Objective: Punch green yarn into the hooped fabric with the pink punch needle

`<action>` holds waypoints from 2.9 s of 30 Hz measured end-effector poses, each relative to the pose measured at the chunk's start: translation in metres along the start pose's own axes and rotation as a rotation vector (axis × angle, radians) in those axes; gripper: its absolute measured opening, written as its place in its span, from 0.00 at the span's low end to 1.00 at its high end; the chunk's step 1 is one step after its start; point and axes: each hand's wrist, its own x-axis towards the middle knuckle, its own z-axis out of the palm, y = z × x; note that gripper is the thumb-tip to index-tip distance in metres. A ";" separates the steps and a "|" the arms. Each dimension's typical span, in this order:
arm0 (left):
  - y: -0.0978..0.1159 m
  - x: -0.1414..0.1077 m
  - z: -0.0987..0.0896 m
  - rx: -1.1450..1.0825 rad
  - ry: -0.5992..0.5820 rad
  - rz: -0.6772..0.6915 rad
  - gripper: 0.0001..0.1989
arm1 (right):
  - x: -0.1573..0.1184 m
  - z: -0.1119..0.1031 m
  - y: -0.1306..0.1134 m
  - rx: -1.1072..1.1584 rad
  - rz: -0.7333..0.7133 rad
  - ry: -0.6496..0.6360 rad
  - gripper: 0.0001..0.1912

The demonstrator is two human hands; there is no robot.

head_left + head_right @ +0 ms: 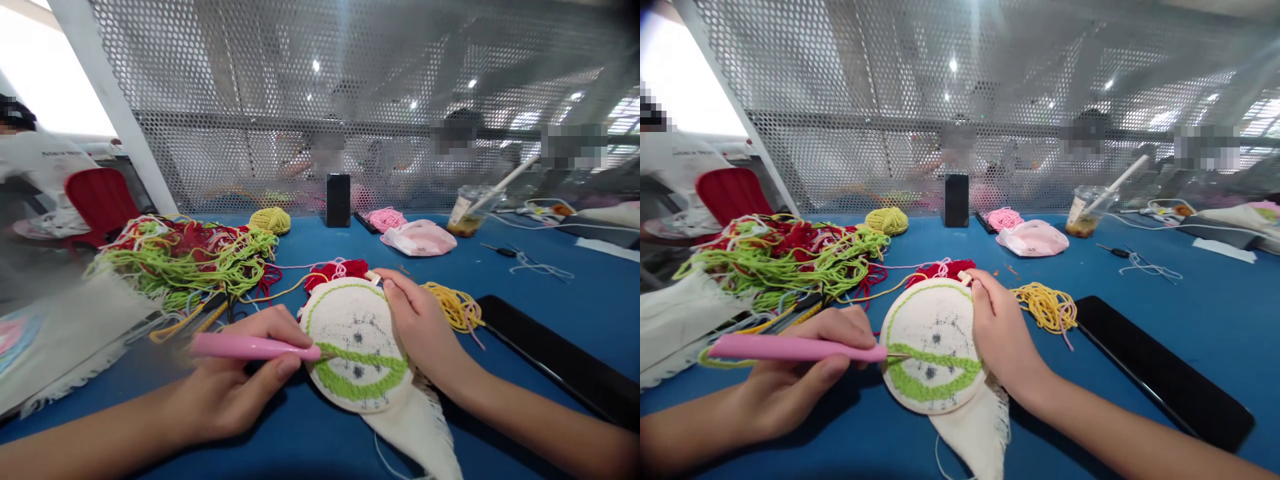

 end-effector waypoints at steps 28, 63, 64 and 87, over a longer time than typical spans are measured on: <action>0.000 0.011 0.006 0.225 -0.207 0.096 0.11 | 0.007 -0.009 -0.005 -0.018 -0.108 -0.132 0.09; 0.001 -0.002 0.001 -0.109 0.005 -0.137 0.05 | 0.011 -0.012 -0.002 -0.150 -0.051 -0.217 0.13; 0.001 -0.002 0.001 -0.105 -0.004 -0.136 0.05 | 0.011 -0.012 -0.002 -0.151 -0.051 -0.218 0.13; 0.010 0.006 0.014 0.421 -0.241 0.239 0.12 | 0.001 -0.019 -0.019 -0.078 -0.049 -0.154 0.12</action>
